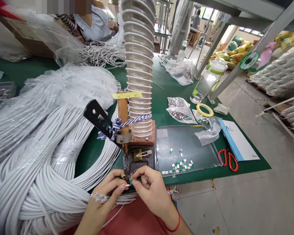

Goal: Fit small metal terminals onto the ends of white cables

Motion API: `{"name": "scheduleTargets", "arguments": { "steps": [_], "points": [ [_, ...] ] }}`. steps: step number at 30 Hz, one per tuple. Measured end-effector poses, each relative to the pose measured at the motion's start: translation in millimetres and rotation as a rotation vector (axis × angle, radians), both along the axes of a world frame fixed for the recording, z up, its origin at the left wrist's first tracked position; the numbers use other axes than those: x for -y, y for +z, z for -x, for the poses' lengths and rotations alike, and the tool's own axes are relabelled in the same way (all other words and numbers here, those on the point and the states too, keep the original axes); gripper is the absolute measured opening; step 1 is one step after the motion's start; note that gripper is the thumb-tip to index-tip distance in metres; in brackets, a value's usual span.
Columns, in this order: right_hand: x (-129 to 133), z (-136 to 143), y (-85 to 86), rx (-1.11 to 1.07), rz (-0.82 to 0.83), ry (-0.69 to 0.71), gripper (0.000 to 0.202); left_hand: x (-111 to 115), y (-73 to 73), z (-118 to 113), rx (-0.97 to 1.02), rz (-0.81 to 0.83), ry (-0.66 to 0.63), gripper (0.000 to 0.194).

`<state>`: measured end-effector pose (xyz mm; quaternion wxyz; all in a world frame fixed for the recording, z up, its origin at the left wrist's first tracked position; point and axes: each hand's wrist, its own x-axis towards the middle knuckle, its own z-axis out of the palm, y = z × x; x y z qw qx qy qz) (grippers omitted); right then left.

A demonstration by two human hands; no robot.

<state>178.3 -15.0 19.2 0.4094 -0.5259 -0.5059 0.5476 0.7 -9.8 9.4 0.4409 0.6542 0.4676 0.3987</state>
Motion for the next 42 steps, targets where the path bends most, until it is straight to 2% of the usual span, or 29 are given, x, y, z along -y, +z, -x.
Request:
{"name": "scheduleTargets", "arguments": {
  "steps": [7,13,22,35,42],
  "points": [
    [2.5,-0.1,-2.0,-0.055,-0.002,-0.001,0.009,-1.5,8.0,-3.9,-0.011,-0.062,-0.009,0.027],
    [4.8,-1.6,1.2,-0.141,-0.15,-0.026,0.012,-2.0,8.0,-1.8,0.006,-0.039,0.033,0.026],
    [4.0,13.1,-1.3,0.039,-0.314,-0.072,0.015,-8.9,15.4,-3.6,-0.006,-0.041,0.088,0.027],
    [0.6,15.9,7.6,0.007,-0.333,-0.121,0.015,-7.5,18.8,-1.8,0.059,-0.012,0.102,0.024],
    [0.0,15.6,3.9,-0.048,-0.294,-0.107,0.014,-7.1,9.5,0.7,0.094,0.055,0.084,0.023]
  ]
}}
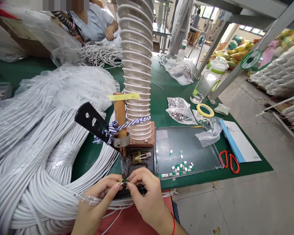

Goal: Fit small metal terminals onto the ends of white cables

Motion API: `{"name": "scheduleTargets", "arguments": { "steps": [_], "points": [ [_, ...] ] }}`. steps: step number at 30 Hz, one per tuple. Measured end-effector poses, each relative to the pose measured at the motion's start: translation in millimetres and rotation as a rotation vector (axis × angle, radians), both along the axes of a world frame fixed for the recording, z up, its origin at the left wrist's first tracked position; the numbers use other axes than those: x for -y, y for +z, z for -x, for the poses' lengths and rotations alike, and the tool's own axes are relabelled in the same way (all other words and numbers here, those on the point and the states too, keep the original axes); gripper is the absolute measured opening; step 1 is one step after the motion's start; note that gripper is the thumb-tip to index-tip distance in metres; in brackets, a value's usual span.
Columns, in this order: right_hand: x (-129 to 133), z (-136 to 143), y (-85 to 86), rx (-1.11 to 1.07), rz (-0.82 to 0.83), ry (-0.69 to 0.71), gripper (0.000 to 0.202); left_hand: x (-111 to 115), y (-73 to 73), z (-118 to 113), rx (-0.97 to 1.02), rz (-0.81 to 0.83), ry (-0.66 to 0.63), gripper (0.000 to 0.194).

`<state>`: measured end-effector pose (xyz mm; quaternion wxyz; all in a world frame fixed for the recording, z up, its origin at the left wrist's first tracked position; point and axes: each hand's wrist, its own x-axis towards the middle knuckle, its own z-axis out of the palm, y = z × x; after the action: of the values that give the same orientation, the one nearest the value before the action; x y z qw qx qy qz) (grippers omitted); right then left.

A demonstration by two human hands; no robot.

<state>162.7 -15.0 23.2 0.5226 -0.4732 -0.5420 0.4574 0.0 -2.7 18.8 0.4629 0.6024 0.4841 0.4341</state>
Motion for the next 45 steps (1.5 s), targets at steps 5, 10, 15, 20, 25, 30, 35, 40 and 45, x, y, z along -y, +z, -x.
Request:
{"name": "scheduleTargets", "arguments": {
  "steps": [5,10,15,20,25,30,35,40,45],
  "points": [
    [-1.8,0.9,1.4,0.002,-0.008,-0.019,0.014,-0.5,2.7,-1.1,-0.022,-0.011,0.029,0.022],
    [-1.9,0.5,2.2,0.002,-0.01,-0.008,0.014,0.3,6.3,-2.7,-0.024,-0.014,0.035,0.023],
    [6.0,-4.0,-3.4,0.024,0.04,0.003,0.013,5.8,-3.9,1.7,-0.007,-0.012,0.065,0.024],
    [13.8,-10.9,0.0,0.163,0.081,0.048,0.017,15.0,-9.1,6.9,-0.03,0.036,0.038,0.025],
    [17.4,-16.2,9.6,0.278,0.087,0.141,0.004,26.1,-7.7,6.1,-0.023,0.088,-0.008,0.03],
    [21.1,-23.2,13.8,0.256,0.121,0.243,0.01,37.2,-4.8,-0.9,-0.009,0.113,-0.154,0.035],
    [24.9,-44.0,17.6,0.244,0.066,0.313,0.012,44.2,-10.1,-9.1,0.062,0.123,-0.157,0.04],
    [29.6,-75.4,25.8,0.295,0.016,0.363,0.015,54.0,-23.7,-16.4,0.183,0.282,-0.085,0.044],
    [34.5,-76.7,29.4,0.352,0.023,0.313,0.019,65.5,-39.9,-28.0,0.348,0.622,-0.166,0.061]
  ]
}}
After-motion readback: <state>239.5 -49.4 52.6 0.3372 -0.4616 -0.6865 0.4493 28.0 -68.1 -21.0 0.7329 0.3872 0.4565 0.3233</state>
